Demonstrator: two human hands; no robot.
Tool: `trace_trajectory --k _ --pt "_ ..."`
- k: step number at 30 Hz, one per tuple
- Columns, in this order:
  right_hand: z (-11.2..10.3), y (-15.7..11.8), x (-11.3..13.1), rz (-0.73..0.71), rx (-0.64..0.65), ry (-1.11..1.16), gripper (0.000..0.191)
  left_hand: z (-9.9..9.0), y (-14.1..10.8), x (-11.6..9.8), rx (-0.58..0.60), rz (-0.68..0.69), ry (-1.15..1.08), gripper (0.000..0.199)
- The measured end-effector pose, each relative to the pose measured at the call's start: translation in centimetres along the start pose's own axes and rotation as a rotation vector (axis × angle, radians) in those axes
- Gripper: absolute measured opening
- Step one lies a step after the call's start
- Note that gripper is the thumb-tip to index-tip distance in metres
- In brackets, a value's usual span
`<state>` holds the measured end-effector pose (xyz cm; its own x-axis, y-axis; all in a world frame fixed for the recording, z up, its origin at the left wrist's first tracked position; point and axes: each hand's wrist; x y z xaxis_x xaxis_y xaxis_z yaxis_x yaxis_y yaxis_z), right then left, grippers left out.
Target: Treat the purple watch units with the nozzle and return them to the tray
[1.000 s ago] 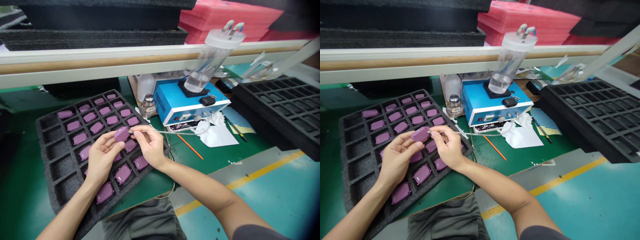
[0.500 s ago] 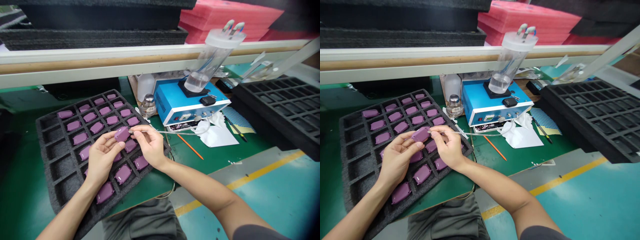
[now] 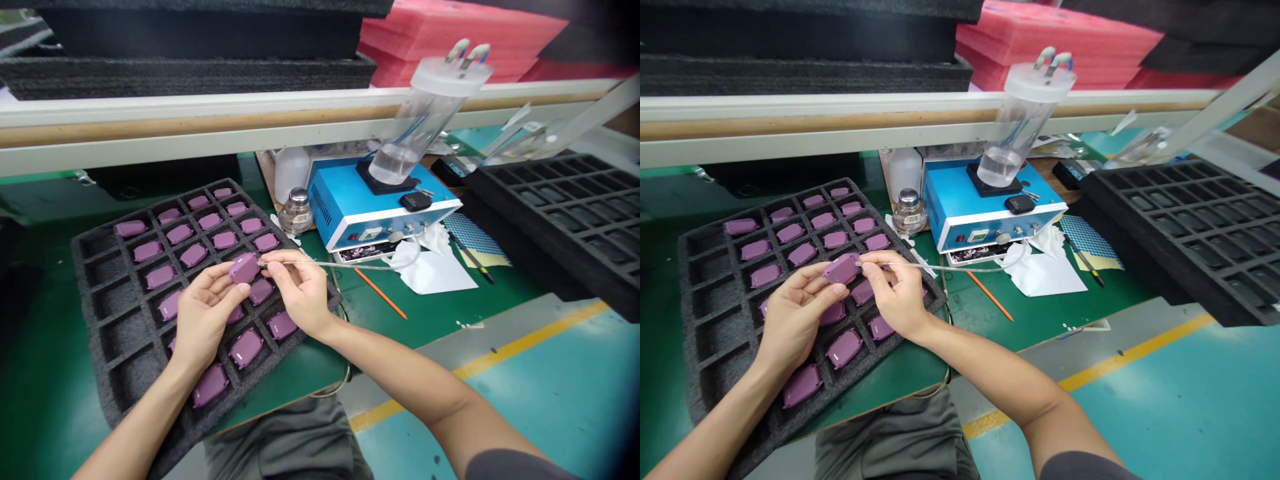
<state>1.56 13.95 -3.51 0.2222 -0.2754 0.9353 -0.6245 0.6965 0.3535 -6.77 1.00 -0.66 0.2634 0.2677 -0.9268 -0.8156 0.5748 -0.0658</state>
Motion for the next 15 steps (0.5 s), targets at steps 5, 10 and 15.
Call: trace_trajectory --k 5,10,15 --pt "0.00 0.01 -0.05 -0.006 0.000 0.018 0.015 -0.08 0.05 0.13 0.010 0.005 0.001 0.048" --pt "-0.02 0.06 -0.09 -0.008 0.000 0.010 0.015 -0.11 0.10 0.15 0.010 0.007 0.003 0.049" --pt "-0.02 0.07 -0.08 -0.005 0.003 0.011 0.015 -0.11 0.10 0.11 0.014 0.009 0.002 0.050"
Point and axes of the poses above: each hand's wrist, its own y-axis towards the middle knuckle, its own z-axis out of the palm, x = y × z, and after that the axes turned 14 degrees about -y, right-handed
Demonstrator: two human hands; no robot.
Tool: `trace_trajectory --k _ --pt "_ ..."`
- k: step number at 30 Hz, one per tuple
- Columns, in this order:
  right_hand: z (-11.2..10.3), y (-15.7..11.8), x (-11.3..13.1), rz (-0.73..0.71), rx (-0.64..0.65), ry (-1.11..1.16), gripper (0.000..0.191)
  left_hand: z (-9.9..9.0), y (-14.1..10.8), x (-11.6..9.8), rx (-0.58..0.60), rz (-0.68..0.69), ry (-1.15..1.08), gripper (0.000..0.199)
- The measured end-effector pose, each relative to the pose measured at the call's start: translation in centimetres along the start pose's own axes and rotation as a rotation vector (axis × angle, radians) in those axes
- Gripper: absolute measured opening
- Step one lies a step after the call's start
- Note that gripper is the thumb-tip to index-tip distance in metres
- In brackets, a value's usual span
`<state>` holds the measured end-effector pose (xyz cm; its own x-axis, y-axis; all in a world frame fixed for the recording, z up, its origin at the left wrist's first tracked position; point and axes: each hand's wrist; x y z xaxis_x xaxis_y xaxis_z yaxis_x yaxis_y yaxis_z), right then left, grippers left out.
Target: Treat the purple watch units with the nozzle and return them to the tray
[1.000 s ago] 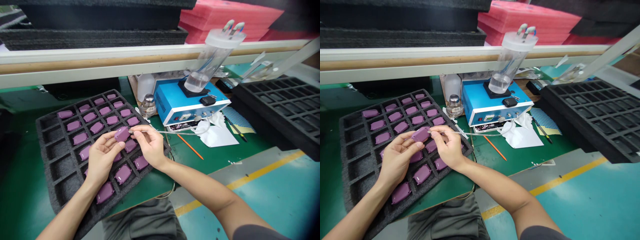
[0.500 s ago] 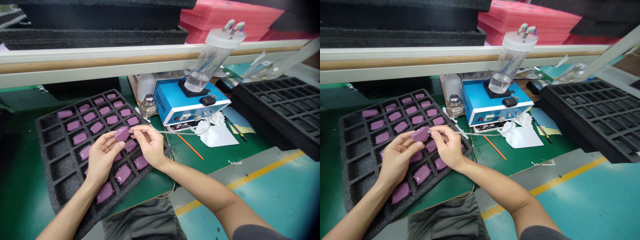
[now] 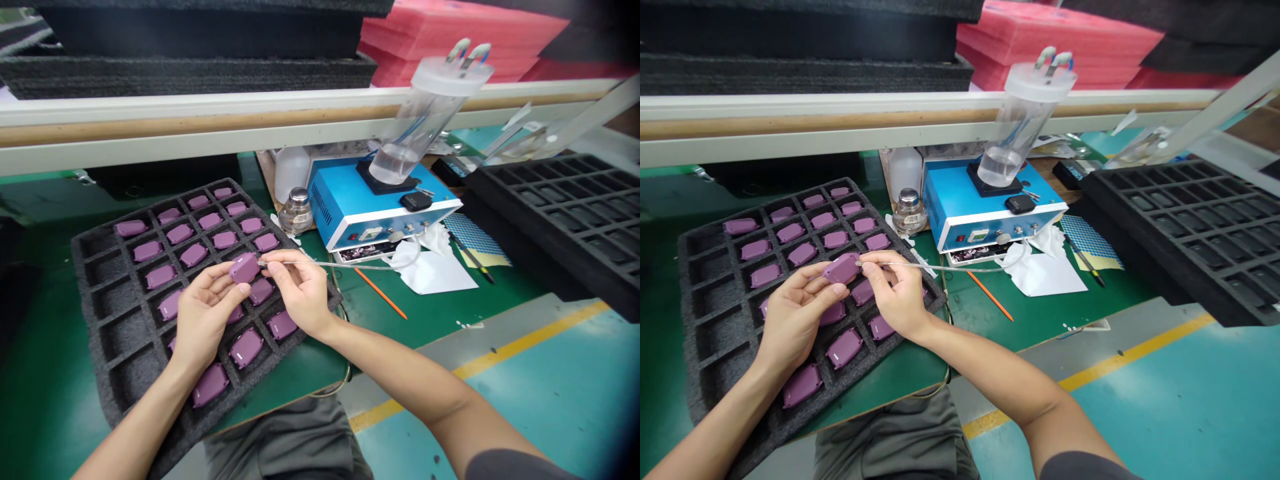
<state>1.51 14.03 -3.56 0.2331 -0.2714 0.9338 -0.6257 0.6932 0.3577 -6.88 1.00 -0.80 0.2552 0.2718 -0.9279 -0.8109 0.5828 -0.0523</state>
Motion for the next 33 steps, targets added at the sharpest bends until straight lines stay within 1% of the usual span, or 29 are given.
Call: trace_trajectory --k 25,33 --pt "0.14 -0.07 -0.11 -0.015 -0.010 0.018 0.011 -0.25 -0.03 0.21 0.007 0.008 0.002 0.050" --pt "-0.06 -0.19 -0.10 -0.017 -0.006 -0.021 0.017 -0.07 0.04 0.37 0.018 0.037 -0.025 0.045"
Point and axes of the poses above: each hand's wrist, its own y-axis towards the middle knuckle, its own z-axis out of the palm, x = y × z, and after that the axes turned 14 degrees about -y, right-handed
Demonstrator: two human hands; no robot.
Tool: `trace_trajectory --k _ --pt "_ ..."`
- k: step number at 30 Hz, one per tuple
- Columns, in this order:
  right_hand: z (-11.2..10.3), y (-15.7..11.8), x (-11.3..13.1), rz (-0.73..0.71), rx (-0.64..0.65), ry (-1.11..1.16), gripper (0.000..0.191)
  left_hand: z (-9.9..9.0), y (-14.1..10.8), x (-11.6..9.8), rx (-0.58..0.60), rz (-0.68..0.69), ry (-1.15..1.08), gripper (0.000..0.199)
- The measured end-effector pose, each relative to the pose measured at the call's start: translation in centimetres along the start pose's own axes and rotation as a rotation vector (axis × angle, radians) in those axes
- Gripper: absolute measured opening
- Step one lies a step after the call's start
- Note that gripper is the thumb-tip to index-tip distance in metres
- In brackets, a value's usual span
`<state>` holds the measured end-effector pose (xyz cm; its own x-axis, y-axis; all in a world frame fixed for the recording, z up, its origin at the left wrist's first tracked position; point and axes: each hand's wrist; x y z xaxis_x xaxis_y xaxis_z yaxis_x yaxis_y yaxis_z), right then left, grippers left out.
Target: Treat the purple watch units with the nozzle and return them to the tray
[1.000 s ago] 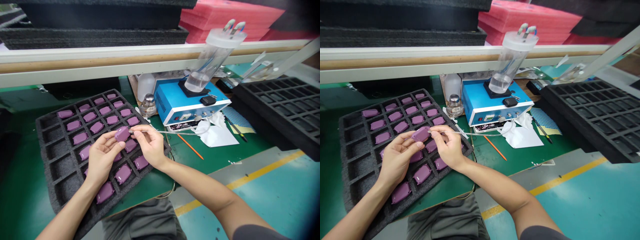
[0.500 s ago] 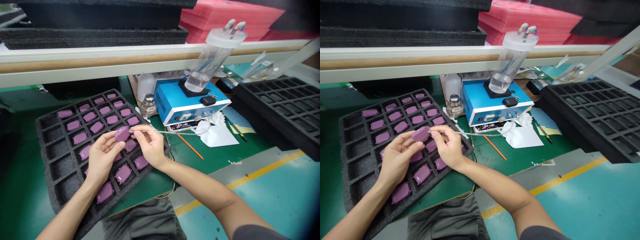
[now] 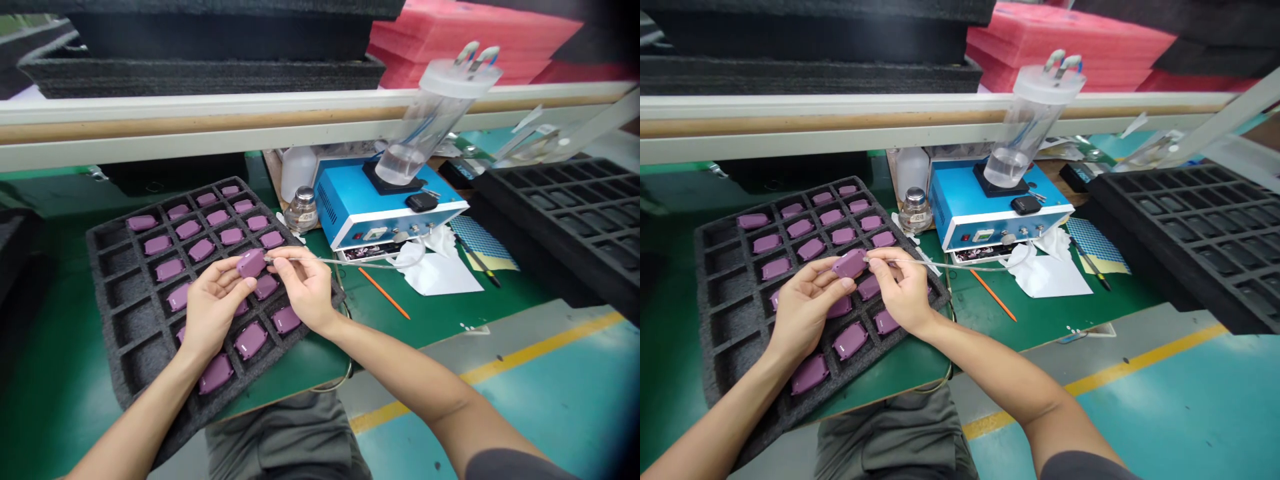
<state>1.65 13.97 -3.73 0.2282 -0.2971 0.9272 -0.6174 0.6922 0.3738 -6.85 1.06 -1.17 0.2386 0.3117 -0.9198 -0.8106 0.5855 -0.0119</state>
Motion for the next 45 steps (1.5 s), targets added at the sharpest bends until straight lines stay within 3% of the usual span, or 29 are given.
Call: trace_trajectory --k 21,45 --pt "0.37 0.11 -0.39 -0.010 0.016 0.006 0.027 0.51 -0.37 -0.42 0.002 0.052 0.006 0.049" --pt "0.02 -0.29 -0.01 -0.008 0.012 -0.017 0.021 -0.16 -0.45 0.09 0.025 0.027 0.016 0.047"
Point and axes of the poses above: each hand's wrist, its own y-axis towards the middle knuckle, its own z-axis out of the palm, x = y × z, and after that the axes turned 14 degrees about -y, right-handed
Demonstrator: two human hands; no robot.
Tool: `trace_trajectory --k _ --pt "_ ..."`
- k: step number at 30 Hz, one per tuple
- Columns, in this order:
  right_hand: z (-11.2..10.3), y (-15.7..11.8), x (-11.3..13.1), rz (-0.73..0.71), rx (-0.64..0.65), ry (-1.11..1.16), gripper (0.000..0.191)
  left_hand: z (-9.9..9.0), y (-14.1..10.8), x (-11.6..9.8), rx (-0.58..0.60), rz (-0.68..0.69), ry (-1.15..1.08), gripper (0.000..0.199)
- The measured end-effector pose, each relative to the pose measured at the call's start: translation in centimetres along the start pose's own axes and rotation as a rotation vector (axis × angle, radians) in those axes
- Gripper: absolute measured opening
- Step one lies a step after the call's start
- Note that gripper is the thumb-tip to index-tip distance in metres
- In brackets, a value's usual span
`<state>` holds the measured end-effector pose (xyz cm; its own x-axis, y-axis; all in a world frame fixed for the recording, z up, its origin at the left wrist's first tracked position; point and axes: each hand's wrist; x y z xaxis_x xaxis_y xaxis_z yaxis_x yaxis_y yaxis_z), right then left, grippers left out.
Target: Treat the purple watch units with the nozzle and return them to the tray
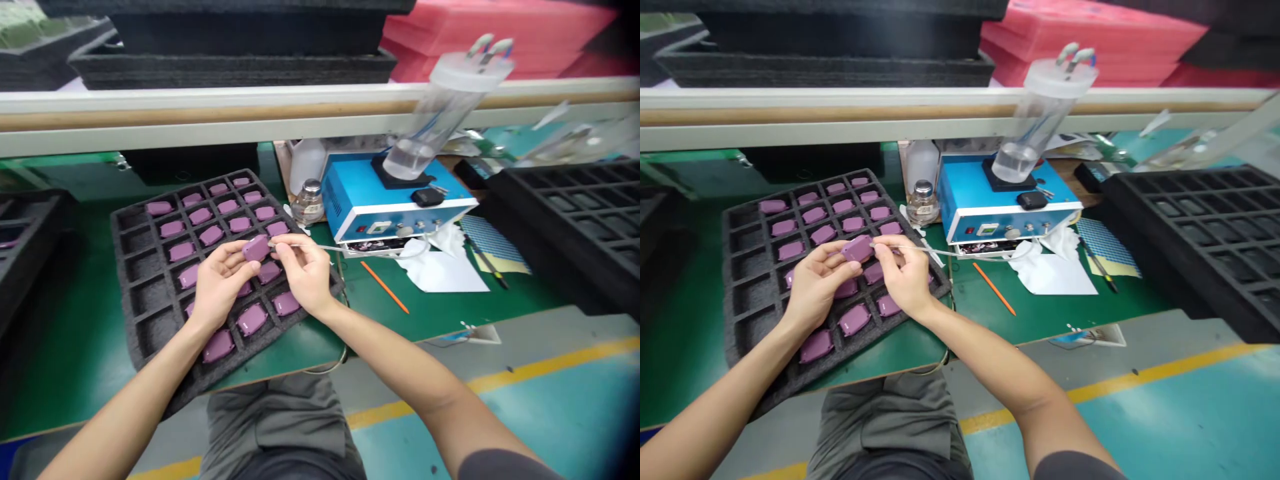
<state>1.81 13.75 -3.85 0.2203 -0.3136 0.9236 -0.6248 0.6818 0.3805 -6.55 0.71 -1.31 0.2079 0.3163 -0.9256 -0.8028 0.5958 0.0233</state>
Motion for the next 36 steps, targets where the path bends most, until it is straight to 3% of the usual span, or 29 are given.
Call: trace_trajectory --k 5,9,11,14,18,21,27,31,33,36 --pt "0.1 0.3 -0.3 -0.016 0.006 -0.013 0.022 0.7 0.6 -0.1 -0.001 0.030 0.037 0.054" --pt "-0.5 -0.5 0.1 -0.003 -0.011 -0.034 0.024 0.4 -0.8 -2.6 -0.044 0.106 0.183 0.048" --pt "-0.8 -1.0 0.4 0.007 -0.046 -0.036 0.023 -1.0 -3.1 -4.4 -0.033 0.141 0.333 0.040" --pt "-0.8 -1.3 0.6 0.054 -0.083 -0.016 0.021 -3.9 -8.8 -6.0 -0.032 0.159 0.639 0.039" --pt "-0.7 -1.7 1.0 0.169 0.002 0.045 0.022 -6.6 -16.3 -4.4 -0.058 0.151 0.956 0.037" --pt "-0.6 -2.3 1.4 0.208 0.035 0.090 0.023 -7.4 -18.7 -2.5 -0.136 0.212 1.088 0.037" --pt "-0.2 -2.9 1.3 0.267 0.053 0.104 0.023 -8.0 -20.0 -0.5 -0.294 0.179 1.296 0.042" --pt "-0.1 -3.1 0.8 0.273 0.057 0.113 0.028 -8.5 -21.1 -0.1 -0.087 0.117 1.329 0.051" --pt "-0.1 -3.2 0.6 0.251 0.015 0.115 0.031 -8.9 -20.6 -1.5 -0.001 0.101 1.334 0.050" --pt "-0.1 -3.3 0.6 0.217 -0.025 0.098 0.030 -10.7 -17.2 -6.6 -0.077 0.158 1.324 0.050"
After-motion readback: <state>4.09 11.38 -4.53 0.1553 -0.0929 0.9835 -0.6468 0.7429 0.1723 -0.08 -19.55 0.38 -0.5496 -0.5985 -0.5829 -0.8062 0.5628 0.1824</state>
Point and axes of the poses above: each hand's wrist, its own y-axis towards the middle knuckle, its own z-axis out of the palm, x = y × z, and after that the axes turned 14 degrees about -y, right-handed
